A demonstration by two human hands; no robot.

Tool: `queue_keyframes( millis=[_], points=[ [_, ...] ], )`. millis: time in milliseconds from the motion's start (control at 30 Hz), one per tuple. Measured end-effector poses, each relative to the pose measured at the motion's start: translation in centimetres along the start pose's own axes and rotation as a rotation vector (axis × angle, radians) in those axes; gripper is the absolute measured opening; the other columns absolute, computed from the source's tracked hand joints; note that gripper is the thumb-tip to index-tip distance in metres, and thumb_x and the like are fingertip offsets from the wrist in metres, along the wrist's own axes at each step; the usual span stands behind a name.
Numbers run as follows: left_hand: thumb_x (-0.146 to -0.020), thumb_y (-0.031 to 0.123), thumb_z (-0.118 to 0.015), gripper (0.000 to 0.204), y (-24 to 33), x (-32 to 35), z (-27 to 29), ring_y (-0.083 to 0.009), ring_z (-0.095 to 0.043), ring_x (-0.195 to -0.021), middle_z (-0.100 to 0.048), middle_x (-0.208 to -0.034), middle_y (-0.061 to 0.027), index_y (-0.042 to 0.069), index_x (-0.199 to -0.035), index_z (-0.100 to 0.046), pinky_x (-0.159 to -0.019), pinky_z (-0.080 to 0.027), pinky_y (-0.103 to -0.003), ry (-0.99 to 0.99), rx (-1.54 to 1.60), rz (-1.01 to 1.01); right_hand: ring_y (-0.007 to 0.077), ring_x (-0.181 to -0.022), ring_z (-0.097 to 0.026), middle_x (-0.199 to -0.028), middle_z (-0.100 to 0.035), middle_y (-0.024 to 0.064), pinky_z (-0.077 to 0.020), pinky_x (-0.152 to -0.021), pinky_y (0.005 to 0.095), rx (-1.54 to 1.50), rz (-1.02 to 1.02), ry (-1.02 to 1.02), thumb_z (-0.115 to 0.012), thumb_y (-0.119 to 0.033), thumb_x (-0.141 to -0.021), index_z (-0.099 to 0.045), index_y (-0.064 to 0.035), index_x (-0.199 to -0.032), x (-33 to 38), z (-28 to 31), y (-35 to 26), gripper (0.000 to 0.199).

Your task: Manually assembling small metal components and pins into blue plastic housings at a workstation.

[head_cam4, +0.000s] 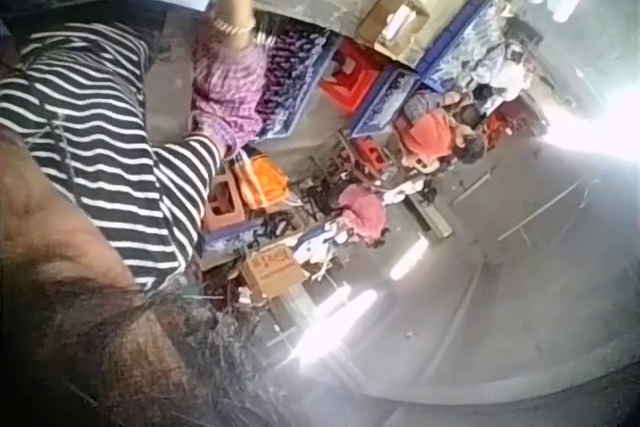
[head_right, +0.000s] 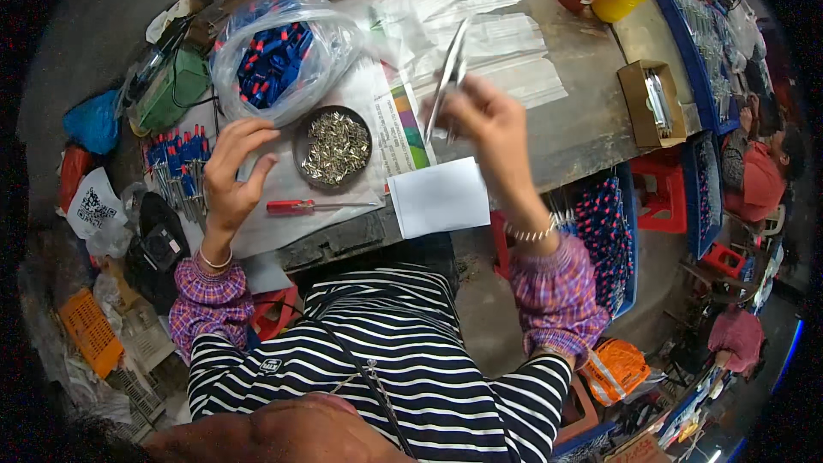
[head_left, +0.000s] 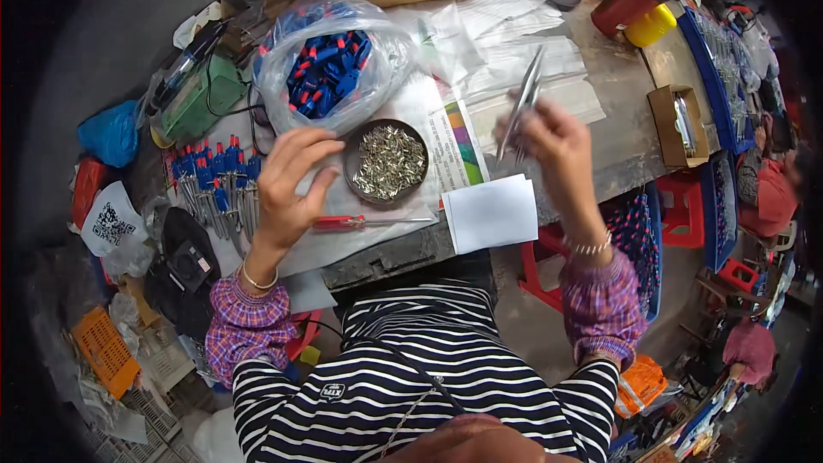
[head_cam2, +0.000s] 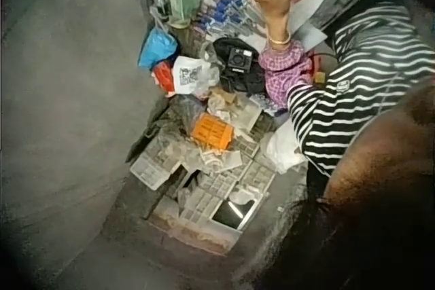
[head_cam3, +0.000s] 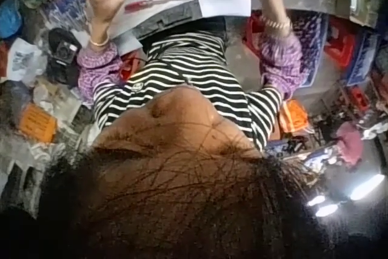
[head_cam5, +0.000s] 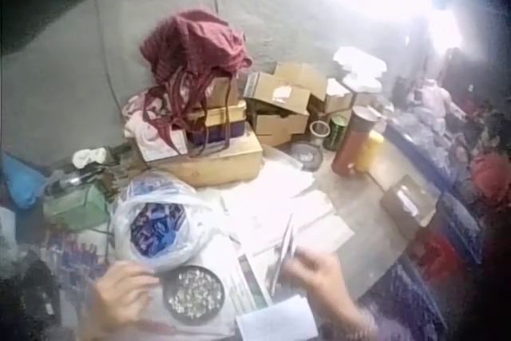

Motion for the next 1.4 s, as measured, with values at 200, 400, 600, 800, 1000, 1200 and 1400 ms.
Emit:
queue_keyframes(
  millis=[200,400,600,800,1000,1200,1400],
  points=[
    [-0.083,0.000,-0.061,0.038,2.1,1.4,-7.9,-0.0130,-0.056,-0.099,-0.059,-0.106,-0.0074,0.000,-0.121,-0.053,-0.084,-0.047,-0.026,-0.370,0.966,0.507,0.0194,-0.080,-0.066,-0.092,-0.064,0.0119,-0.0544,-0.072,0.0281,-0.123,-0.204,-0.054,-0.055,-0.008,-0.090,-0.056,0.0070,-0.105,9.1,-3.9,6.3,0.021],
    [-0.077,-0.001,-0.067,0.037,4.3,4.1,-11.4,-0.0106,-0.055,-0.091,-0.058,-0.102,-0.0061,-0.002,-0.112,-0.057,-0.076,-0.048,-0.023,-0.448,0.890,0.565,0.0097,-0.072,-0.063,-0.084,-0.067,0.0083,-0.0489,-0.063,0.0209,0.197,0.105,0.030,-0.058,-0.001,-0.086,-0.058,0.0067,-0.110,11.8,-5.2,8.0,0.025],
    [-0.074,-0.003,-0.068,0.026,4.4,5.4,-11.6,-0.0085,-0.057,-0.082,-0.058,-0.093,-0.0045,-0.006,-0.099,-0.060,-0.068,-0.049,-0.022,-0.358,0.877,0.552,0.0078,-0.066,-0.059,-0.075,-0.066,0.0078,-0.0479,-0.060,0.0221,0.110,-0.006,-0.012,-0.060,-0.002,-0.084,-0.062,0.0057,-0.105,12.7,-5.6,9.9,0.022],
    [-0.077,-0.003,-0.066,0.025,4.8,5.9,-12.0,-0.0081,-0.058,-0.075,-0.059,-0.087,-0.0023,-0.007,-0.100,-0.059,-0.066,-0.049,-0.022,-0.359,0.975,0.590,0.0082,-0.069,-0.061,-0.078,-0.068,0.0073,-0.0476,-0.062,0.0217,0.061,-0.014,-0.077,-0.057,-0.003,-0.086,-0.063,0.0052,-0.105,13.0,-5.6,10.8,0.021],
    [-0.079,-0.002,-0.065,0.026,5.0,6.1,-12.2,-0.0079,-0.058,-0.077,-0.059,-0.088,-0.0024,-0.006,-0.103,-0.057,-0.066,-0.050,-0.022,-0.449,1.037,0.684,0.0099,-0.074,-0.063,-0.080,-0.069,0.0085,-0.0494,-0.067,0.0222,0.023,-0.056,-0.101,-0.055,-0.002,-0.087,-0.062,0.0058,-0.106,12.9,-5.7,11.0,0.022],
    [-0.081,0.001,-0.065,0.021,4.8,6.2,-12.2,-0.0072,-0.057,-0.074,-0.059,-0.087,-0.0021,-0.006,-0.100,-0.058,-0.064,-0.048,-0.021,-0.428,1.011,0.676,0.0112,-0.077,-0.063,-0.085,-0.067,0.0073,-0.0504,-0.072,0.0229,-0.009,-0.146,-0.148,-0.052,-0.003,-0.090,-0.060,0.0068,-0.108,13.0,-5.9,11.2,0.022],
    [-0.084,0.005,-0.063,0.011,4.8,4.9,-11.3,-0.0062,-0.056,-0.065,-0.059,-0.076,-0.0016,-0.006,-0.085,-0.060,-0.055,-0.046,-0.021,-0.520,0.601,0.473,0.0108,-0.075,-0.062,-0.083,-0.066,0.0070,-0.0509,-0.071,0.0227,-0.089,-0.226,-0.131,-0.052,-0.002,-0.090,-0.058,0.0078,-0.110,13.2,-6.1,11.5,0.023]
  ],
)
Point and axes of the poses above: each hand's wrist, its own x-axis away from the middle knuckle, its own z-axis out of the back of the hand, y = z × x, the point moved 6 cm from there along -x, towards the middle knuckle
